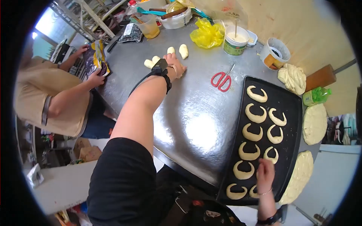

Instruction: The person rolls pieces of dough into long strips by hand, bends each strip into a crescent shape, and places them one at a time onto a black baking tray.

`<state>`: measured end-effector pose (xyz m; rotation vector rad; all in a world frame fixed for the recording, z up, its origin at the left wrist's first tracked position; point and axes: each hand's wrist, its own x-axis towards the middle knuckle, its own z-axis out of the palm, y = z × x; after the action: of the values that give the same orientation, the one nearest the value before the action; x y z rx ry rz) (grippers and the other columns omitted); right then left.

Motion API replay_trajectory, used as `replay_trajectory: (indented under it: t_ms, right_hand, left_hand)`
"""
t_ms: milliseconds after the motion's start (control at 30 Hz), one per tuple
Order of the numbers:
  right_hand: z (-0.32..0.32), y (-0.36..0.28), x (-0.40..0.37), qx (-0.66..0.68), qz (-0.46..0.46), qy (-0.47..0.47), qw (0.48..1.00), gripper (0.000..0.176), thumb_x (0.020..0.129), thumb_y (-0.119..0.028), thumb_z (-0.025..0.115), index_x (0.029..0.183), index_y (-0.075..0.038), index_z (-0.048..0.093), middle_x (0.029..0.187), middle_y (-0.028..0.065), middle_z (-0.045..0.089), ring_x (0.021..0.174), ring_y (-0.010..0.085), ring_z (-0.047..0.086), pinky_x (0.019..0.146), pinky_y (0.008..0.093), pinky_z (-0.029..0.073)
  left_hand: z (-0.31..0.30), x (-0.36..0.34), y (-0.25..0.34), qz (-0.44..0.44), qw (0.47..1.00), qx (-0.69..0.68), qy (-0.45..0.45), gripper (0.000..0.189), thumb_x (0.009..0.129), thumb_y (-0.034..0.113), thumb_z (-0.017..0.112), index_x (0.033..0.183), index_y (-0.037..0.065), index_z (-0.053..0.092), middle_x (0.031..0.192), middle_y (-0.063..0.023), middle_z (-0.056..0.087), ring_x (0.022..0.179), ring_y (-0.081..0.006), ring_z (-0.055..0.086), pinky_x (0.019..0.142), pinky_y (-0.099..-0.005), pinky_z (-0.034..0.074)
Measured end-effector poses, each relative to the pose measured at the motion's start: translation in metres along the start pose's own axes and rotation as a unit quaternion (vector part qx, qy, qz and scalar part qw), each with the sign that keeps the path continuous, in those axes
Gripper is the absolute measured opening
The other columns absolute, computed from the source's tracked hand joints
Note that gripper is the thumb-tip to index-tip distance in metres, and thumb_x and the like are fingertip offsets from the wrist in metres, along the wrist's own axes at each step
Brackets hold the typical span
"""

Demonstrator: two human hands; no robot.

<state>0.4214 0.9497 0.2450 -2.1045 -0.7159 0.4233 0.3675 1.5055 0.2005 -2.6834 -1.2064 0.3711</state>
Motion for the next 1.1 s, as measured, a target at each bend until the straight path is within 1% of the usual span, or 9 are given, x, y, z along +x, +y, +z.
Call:
replay_trajectory:
  t_ms: [233,367,400,500,533,700,867,967,1100]
  right_hand:
    - [0.131,-0.126,-0.078,0.184,0.14,0.03,0.973,0.031,0.086,0.005,0.059,0.116,-0.001,0.059,0.106,0.0082,0.056,0.094,0.0142,0.057,0.079,0.0242,0.046]
    - [0.208,-0.148,-0.024,0.078,0.064,0.042,0.994,0.057,0.079,-0.003,0.071,0.132,-0.001,0.048,0.118,0.0136,0.055,0.109,0.0247,0.055,0.096,0.037,0.044]
    - [0.226,-0.151,-0.003,0.079,0.052,0.027,0.995,0.06,0.079,-0.005,0.071,0.133,0.0,0.046,0.122,0.0171,0.053,0.114,0.0277,0.053,0.099,0.0374,0.043]
    - [0.272,-0.138,0.054,0.022,0.036,-0.01,0.999,0.073,0.072,-0.013,0.077,0.135,0.0,0.044,0.126,0.0206,0.049,0.12,0.034,0.048,0.103,0.0399,0.04]
    - [0.284,-0.132,0.069,-0.025,0.003,-0.013,1.0,0.077,0.069,-0.015,0.079,0.135,0.0,0.043,0.127,0.0215,0.048,0.121,0.0361,0.047,0.104,0.041,0.039]
    - [0.326,-0.111,0.127,-0.228,-0.163,0.038,0.959,0.07,0.065,-0.019,0.081,0.125,-0.002,0.049,0.123,0.0208,0.05,0.113,0.0369,0.051,0.1,0.0422,0.041]
    - [0.309,-0.103,0.115,-0.077,-0.016,-0.026,0.997,0.052,0.063,-0.022,0.084,0.099,-0.003,0.051,0.101,0.0132,0.056,0.096,0.0336,0.056,0.084,0.0413,0.048]
    - [0.284,-0.097,0.079,0.041,0.069,0.078,0.994,0.046,0.07,-0.024,0.082,0.099,-0.003,0.053,0.096,0.0075,0.059,0.092,0.0256,0.058,0.077,0.0363,0.049]
    - [0.286,-0.099,0.068,0.385,0.304,-0.059,0.87,0.041,0.082,-0.024,0.075,0.112,-0.004,0.056,0.103,0.003,0.061,0.089,0.0135,0.057,0.076,0.0286,0.049]
  left_hand:
    - [0.03,-0.035,-0.019,0.321,0.918,-0.204,0.111,0.01,0.077,0.012,0.059,0.083,0.004,0.062,0.086,-0.0184,0.063,0.086,-0.037,0.06,0.079,-0.0452,0.048]
    - [-0.012,-0.109,-0.044,0.456,0.836,-0.268,0.146,0.019,0.077,0.015,0.062,0.094,0.005,0.06,0.083,-0.018,0.064,0.083,-0.0384,0.06,0.076,-0.0474,0.047]
    - [-0.016,-0.113,-0.052,0.423,0.864,-0.272,0.032,0.036,0.078,0.023,0.067,0.11,0.008,0.06,0.105,-0.0186,0.063,0.107,-0.035,0.058,0.095,-0.0463,0.044]
    - [0.06,-0.09,-0.06,0.341,0.856,-0.374,0.108,0.062,0.075,0.028,0.069,0.132,0.008,0.051,0.137,-0.0213,0.045,0.129,-0.0378,0.041,0.109,-0.0446,0.034]
    - [0.067,-0.076,-0.066,0.387,0.838,-0.383,-0.028,0.076,0.073,0.019,0.069,0.143,0.011,0.039,0.152,-0.0187,0.026,0.138,-0.0372,0.028,0.114,-0.0446,0.025]
    - [0.064,-0.086,-0.06,0.523,0.768,-0.369,-0.005,0.072,0.065,0.007,0.068,0.134,0.008,0.047,0.141,-0.019,0.041,0.132,-0.0375,0.037,0.111,-0.0426,0.031]
    - [0.028,-0.096,-0.061,0.473,0.859,-0.17,-0.095,0.052,0.063,0.005,0.07,0.114,0.005,0.057,0.121,-0.0159,0.053,0.113,-0.0346,0.053,0.097,-0.0406,0.045]
    - [0.011,-0.082,-0.094,0.37,0.877,-0.298,0.076,0.051,0.065,0.012,0.076,0.112,0.006,0.056,0.116,-0.0157,0.054,0.105,-0.0345,0.057,0.091,-0.0403,0.047]
    - [-0.003,-0.086,-0.105,0.308,0.923,-0.222,0.064,0.08,0.07,0.032,0.082,0.137,0.011,0.045,0.14,-0.0238,0.039,0.124,-0.0375,0.048,0.101,-0.0426,0.044]
